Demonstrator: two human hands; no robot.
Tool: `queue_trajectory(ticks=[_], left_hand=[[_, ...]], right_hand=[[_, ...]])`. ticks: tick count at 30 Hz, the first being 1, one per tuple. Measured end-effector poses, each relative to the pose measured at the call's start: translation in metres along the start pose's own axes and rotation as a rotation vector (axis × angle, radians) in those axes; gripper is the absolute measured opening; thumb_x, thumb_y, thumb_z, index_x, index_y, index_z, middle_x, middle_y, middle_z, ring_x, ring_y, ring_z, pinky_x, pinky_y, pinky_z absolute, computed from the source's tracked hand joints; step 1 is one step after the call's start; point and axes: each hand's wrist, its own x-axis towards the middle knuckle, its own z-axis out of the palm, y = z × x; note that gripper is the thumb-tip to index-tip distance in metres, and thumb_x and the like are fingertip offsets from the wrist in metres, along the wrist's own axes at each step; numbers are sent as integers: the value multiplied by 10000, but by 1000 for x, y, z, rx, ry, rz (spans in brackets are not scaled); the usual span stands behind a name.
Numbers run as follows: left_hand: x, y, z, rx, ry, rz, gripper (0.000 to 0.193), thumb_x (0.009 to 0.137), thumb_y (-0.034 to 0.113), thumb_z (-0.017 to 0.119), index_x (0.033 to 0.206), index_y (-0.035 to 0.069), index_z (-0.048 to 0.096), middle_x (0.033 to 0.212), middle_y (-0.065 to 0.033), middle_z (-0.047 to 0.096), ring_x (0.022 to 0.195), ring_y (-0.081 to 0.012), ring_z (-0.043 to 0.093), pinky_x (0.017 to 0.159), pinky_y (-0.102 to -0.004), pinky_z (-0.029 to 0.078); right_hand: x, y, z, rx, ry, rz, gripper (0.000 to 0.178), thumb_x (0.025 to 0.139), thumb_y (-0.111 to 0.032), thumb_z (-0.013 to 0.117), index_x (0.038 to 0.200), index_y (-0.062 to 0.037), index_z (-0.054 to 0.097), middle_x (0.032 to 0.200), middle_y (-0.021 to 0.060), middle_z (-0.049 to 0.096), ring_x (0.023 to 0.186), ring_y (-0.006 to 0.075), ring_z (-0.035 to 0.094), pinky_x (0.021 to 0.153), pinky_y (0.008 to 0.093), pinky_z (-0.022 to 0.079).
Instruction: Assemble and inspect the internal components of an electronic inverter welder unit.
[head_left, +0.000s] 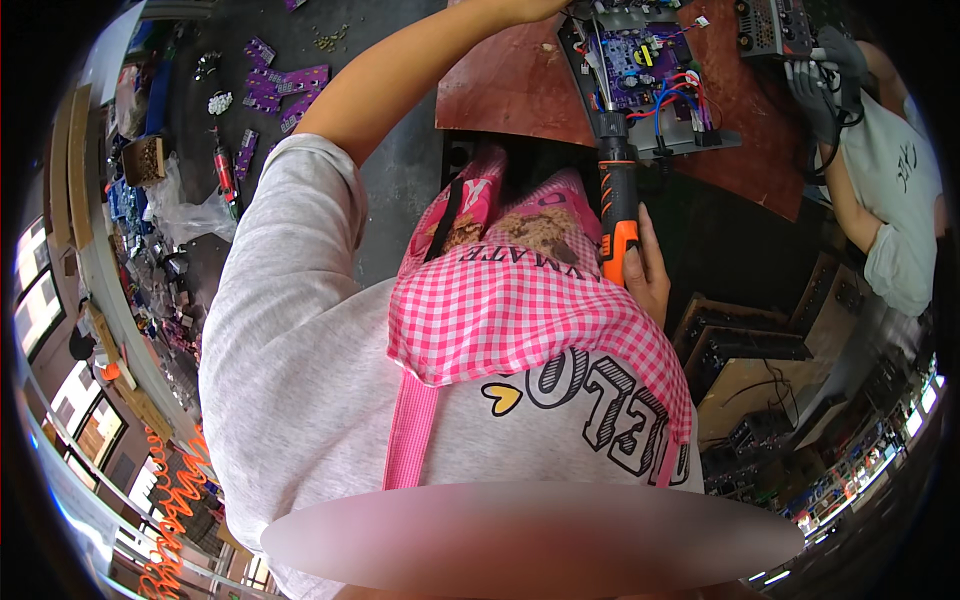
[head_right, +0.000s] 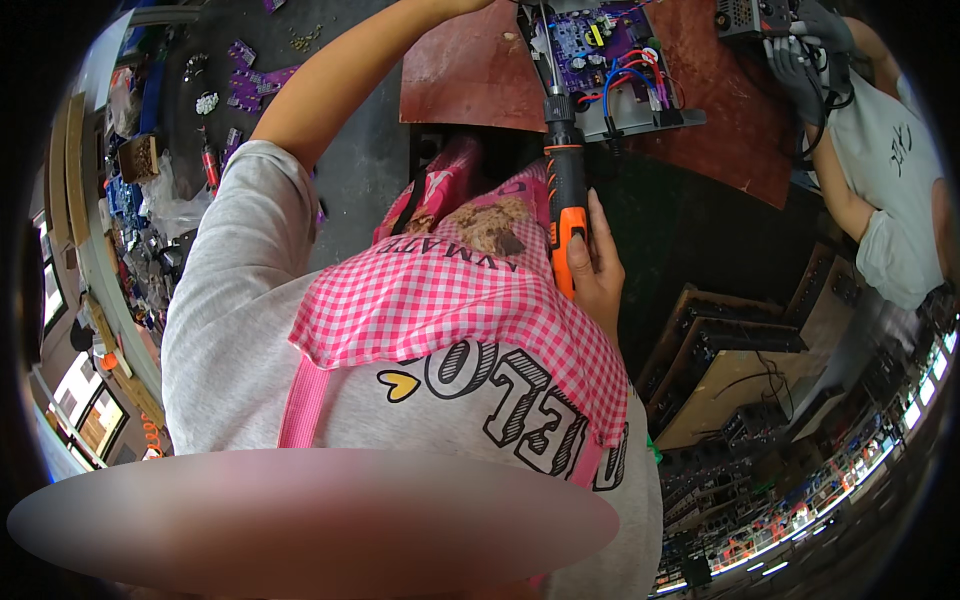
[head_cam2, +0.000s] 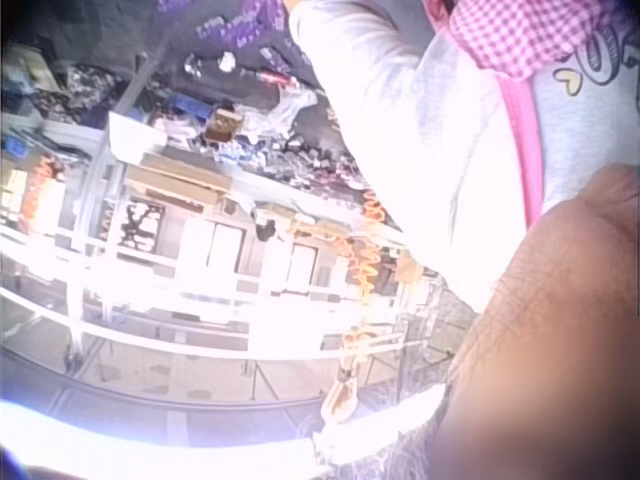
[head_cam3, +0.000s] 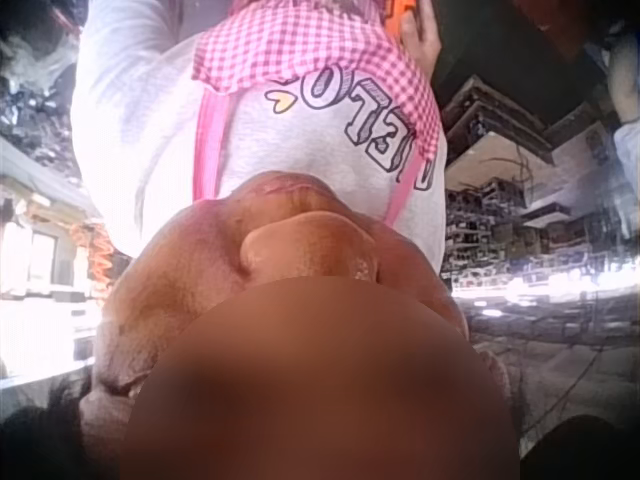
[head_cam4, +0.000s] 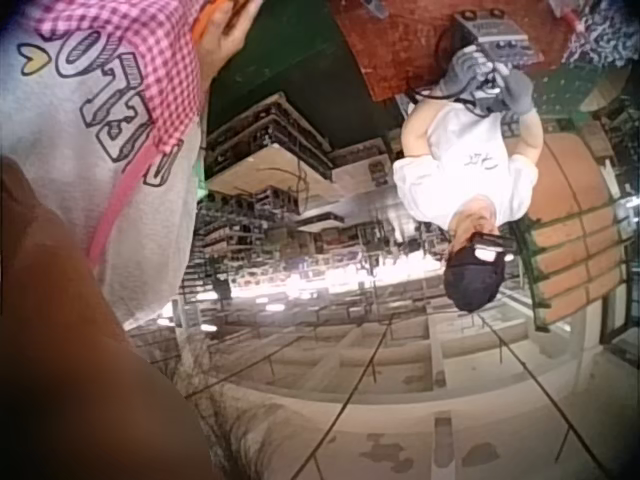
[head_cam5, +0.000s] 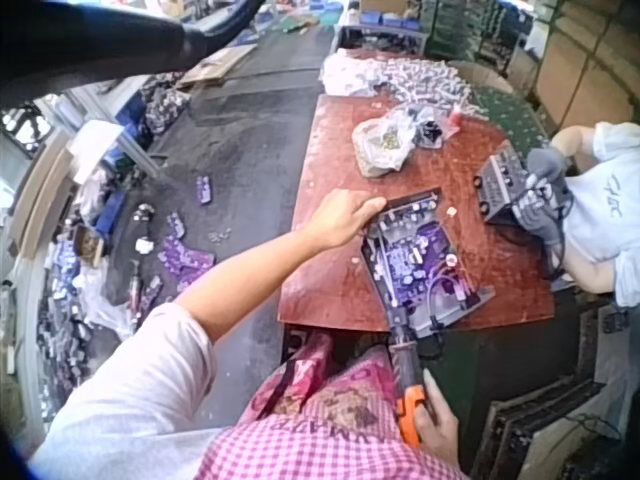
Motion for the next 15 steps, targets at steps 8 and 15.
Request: queue_trajectory(ticks=[8,15], left_hand=[[-1,2,1,-63,16,-15,441,990,369,482,824,10,675,672,-167,653,654,-312,671,629,-428,498],[-2,2,1,-54,11,-27,442,988,368,485,809,5,663,682,-173,652,661,-320,667,635,-431,496]], right_hand=[[3,6,0,30,22,-39,619,1007,-304,532,1512,-30,301,1469,175,414,1320,229,453,1095,361,340],[4,4,2,54,35,19,603,1011,-300,518,1513,-41,307,1426,162,451,1263,196,491,1054,329,375]])
